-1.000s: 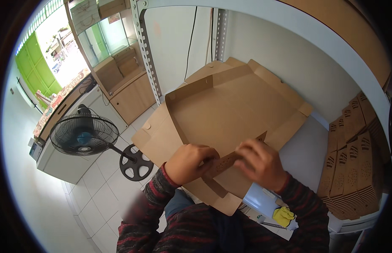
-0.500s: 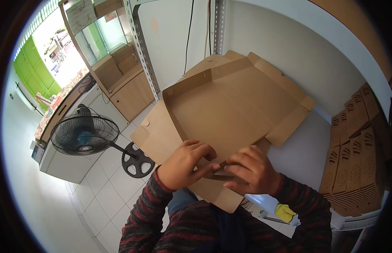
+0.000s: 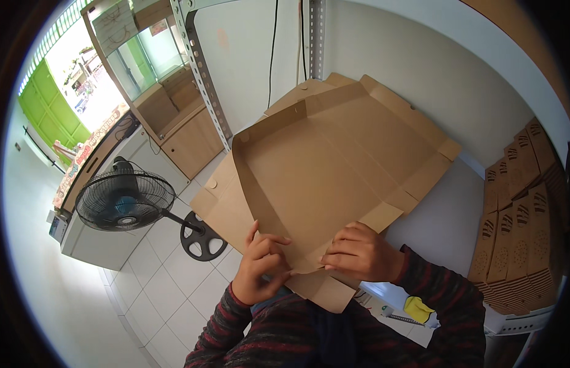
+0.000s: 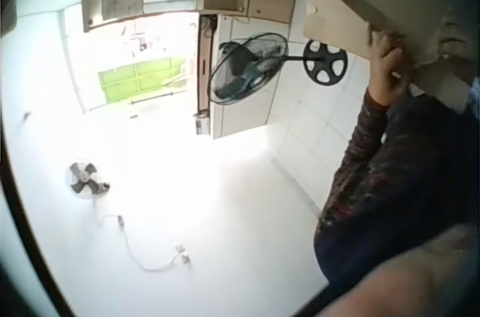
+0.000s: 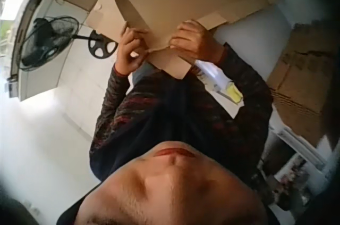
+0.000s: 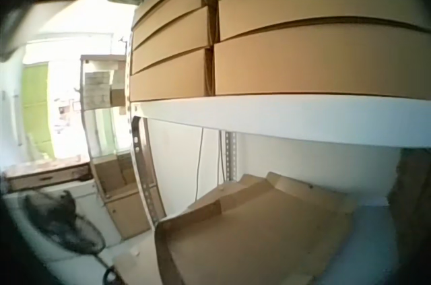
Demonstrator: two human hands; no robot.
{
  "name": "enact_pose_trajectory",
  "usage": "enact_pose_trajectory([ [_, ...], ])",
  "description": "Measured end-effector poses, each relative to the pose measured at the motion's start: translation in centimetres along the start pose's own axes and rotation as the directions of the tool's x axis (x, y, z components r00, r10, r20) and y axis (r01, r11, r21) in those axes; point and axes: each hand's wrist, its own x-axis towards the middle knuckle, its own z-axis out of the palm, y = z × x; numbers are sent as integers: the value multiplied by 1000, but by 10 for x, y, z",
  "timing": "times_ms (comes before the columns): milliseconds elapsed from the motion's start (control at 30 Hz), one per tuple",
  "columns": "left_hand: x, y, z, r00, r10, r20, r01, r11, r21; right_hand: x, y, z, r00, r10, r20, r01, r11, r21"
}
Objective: The person assembles flat cardboard boxes by folding the flaps and securing the tabs into slots. They handle multiple boxes one at a time, folding the sides and locking the corners to form a three-dimensional container. The person then stacks the completed boxes on a nearby shelf.
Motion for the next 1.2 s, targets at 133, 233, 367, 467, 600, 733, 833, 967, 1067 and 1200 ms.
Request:
enact_pose_trajectory([
  [133, -6, 4, 18, 957, -104, -271, 86, 993, -78, -2, 1, 8, 993, -44, -107, 31, 992, -126],
  [233, -8, 11, 29, 896, -198, -398, 119, 969, -215, -1, -3, 3, 989, -8, -144, -9, 993, -118],
  [367, -6, 7, 27, 883, -141, -448, 72, 983, -168, -2, -2, -3, 982, 48, -185, -66, 993, -94],
  [467, -3, 5, 27, 884, -53, -465, 49, 999, -20, -5, -3, 1, 973, 56, -225, -76, 994, -79],
  [600, -1, 7, 28, 826, -128, -549, 128, 991, -40, -5, -3, 6, 959, 39, -279, -57, 997, -59],
  [733, 11, 12, 20, 906, -43, -422, 109, 985, 134, 0, -5, 3, 982, -41, -182, 14, 989, -149],
  [833, 24, 13, 18, 969, -2, -246, 64, 968, 244, -5, -3, 8, 979, -165, -118, 127, 953, -276],
  [967, 32, 14, 22, 997, 55, -46, -43, 973, 226, -7, -4, 8, 962, -256, -92, 208, 909, -361],
  [1067, 38, 16, 21, 995, 79, 54, -87, 985, 151, -9, -4, 5, 962, -246, -121, 183, 905, -384],
  [1200, 42, 16, 10, 985, 78, 151, -91, 992, 85, -11, -4, 7, 956, -250, -151, 171, 899, -404],
])
